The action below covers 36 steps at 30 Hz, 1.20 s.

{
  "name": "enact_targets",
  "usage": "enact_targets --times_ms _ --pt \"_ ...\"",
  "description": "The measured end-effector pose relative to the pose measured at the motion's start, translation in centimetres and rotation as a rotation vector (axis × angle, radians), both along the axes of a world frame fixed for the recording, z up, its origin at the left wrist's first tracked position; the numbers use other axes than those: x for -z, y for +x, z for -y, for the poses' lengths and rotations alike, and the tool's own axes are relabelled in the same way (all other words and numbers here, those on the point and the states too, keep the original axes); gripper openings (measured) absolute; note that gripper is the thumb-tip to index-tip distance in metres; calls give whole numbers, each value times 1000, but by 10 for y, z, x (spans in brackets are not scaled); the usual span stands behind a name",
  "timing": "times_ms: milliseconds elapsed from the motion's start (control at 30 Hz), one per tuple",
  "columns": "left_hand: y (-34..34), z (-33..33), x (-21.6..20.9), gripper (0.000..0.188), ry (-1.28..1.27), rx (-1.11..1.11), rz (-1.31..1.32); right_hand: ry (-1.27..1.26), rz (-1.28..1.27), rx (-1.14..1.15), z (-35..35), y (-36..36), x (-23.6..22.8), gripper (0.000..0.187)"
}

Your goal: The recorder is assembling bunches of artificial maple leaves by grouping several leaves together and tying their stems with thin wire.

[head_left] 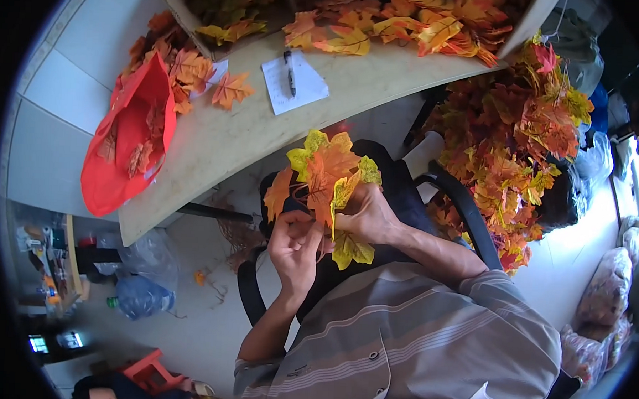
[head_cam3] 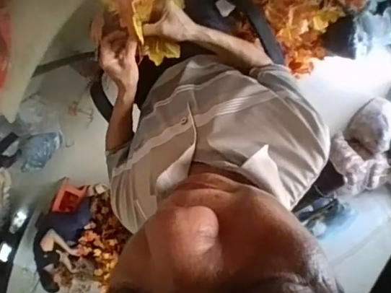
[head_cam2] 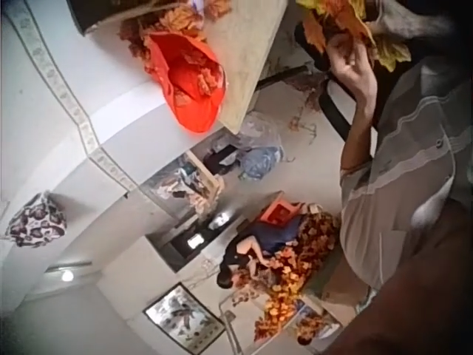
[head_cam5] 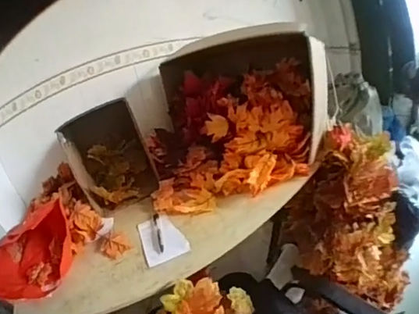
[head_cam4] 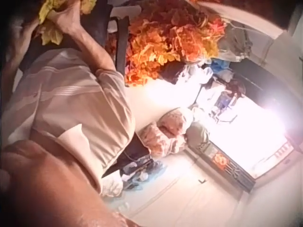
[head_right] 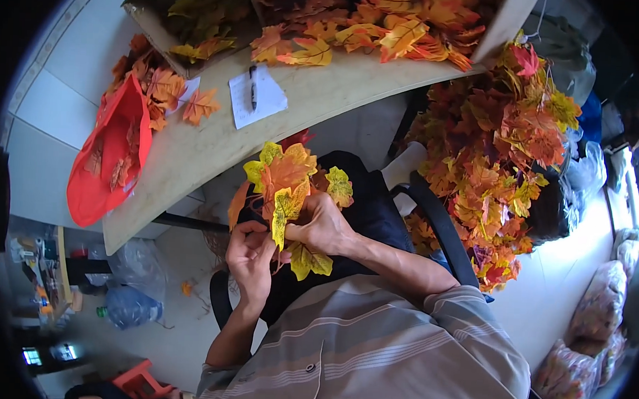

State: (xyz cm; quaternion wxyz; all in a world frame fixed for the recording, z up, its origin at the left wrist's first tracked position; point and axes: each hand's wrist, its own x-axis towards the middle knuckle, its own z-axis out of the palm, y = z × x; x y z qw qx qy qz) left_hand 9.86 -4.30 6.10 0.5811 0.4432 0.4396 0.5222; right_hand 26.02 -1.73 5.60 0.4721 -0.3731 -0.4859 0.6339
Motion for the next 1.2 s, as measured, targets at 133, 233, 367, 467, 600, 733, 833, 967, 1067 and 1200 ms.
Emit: enact_targets --times_ms 133,233,367,467,600,733,833,967,1067,1200 --pt "6 0 -10 15 155 44 -209 66 45 82 3 8 -18 21" --pt "4 -3 -15 13 133 84 -311 64 -4 58 2 10 -17 20" --pt "4 -6 -17 12 -22 151 -230 -57 -256 13 -2 18 0 17" --pt "3 -5 -19 10 -139 166 -96 -196 -565 -54 2 21 9 9" --pt "4 -5 -32 12 -260 214 42 -344 -744 -124 8 20 20 5" --pt "3 -5 -35 13 -330 233 107 -339 -786 -170 12 21 20 9" --pt "2 -4 -38 13 -363 257 117 -373 -852 -181 13 22 17 6" --pt "2 -3 -36 14 -398 273 98 -434 -824 -169 16 23 17 9" --pt "2 -3 -38 14 -409 294 90 -449 -820 -186 17 23 20 10" --pt "1 -4 -37 14 -423 310 95 -487 -779 -191 18 24 20 9"
